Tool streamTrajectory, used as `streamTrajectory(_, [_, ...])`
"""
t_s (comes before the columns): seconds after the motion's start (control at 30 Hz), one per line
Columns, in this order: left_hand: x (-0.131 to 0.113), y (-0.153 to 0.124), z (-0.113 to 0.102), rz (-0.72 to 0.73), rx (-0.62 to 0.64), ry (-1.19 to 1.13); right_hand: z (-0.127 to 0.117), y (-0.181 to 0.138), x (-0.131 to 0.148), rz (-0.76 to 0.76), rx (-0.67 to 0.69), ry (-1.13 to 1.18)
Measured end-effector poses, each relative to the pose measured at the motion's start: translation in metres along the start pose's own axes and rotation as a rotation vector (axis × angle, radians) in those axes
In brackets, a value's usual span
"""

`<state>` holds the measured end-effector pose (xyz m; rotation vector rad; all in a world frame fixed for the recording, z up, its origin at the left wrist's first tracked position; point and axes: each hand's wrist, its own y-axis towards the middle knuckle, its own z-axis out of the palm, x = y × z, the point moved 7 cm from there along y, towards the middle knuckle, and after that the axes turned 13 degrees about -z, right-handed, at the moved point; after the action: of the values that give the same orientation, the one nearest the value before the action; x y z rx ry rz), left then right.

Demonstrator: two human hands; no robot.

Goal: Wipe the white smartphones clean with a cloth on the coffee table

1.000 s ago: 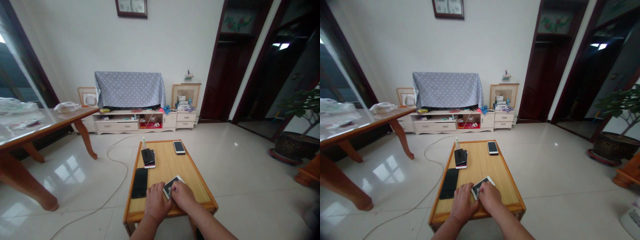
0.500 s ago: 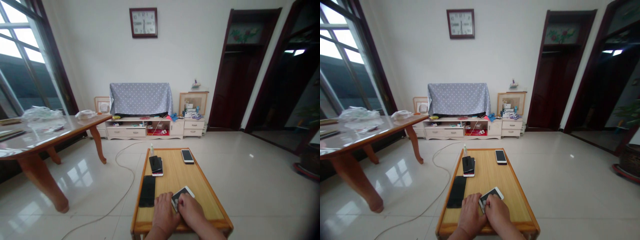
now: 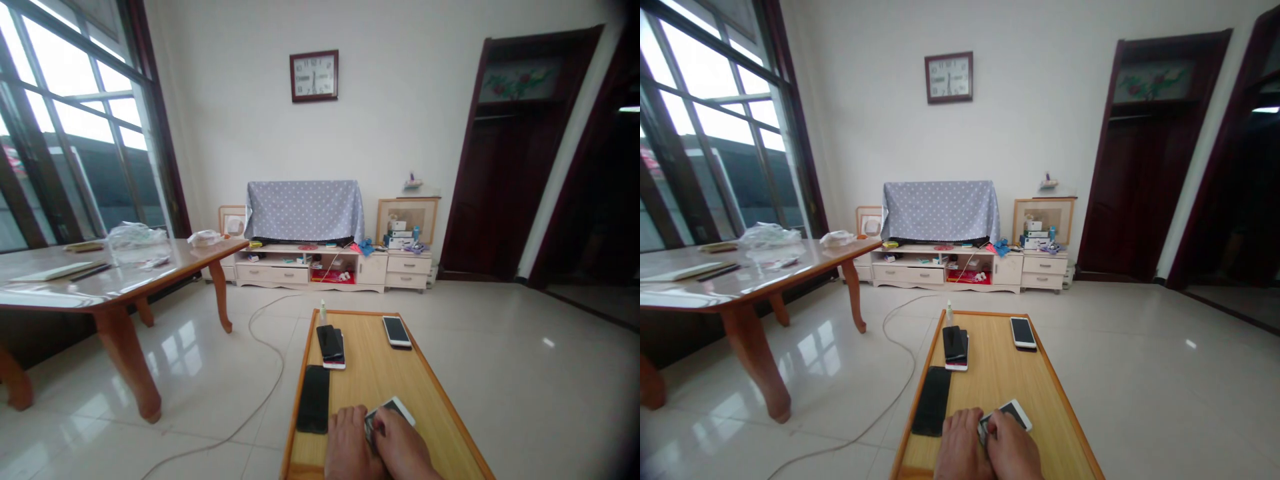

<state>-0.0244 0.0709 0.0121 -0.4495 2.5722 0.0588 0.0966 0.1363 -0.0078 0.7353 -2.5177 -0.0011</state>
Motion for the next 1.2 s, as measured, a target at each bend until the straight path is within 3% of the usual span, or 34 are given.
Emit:
streamTrajectory(0.23, [0.004, 0.002, 0.001, -0.028, 0.059, -0.021, -0.024, 0.014, -0.033, 0.130, -0.050, -0.047])
streamTrajectory(0.43, [0.009, 0.006, 0.006, -0.055, 0.072, -0.063, 0.005, 0.012, 0.007, -0.026, 0.050, 0.007])
streamTrajectory(0.63, [0.006, 0.003, 0.006, -0.037, 0.088, -0.048, -0.010, 0.021, -0.006, 0.064, 0.002, -0.044])
streamTrajectory(0.87, [0.004, 0.002, 0.006, -0.054, 0.075, -0.030, 0.013, 0.017, 0.015, -0.053, 0.008, 0.053])
streamTrajectory(0.97, [0.003, 0.001, 0.004, -0.053, 0.070, -0.019, 0.008, 0.026, 0.002, -0.003, 0.000, 0.060])
streamTrajectory(1.2, [0.004, -0.001, 0.004, -0.053, 0.029, -0.041, -0.031, 0.039, -0.058, 0.156, -0.049, -0.041])
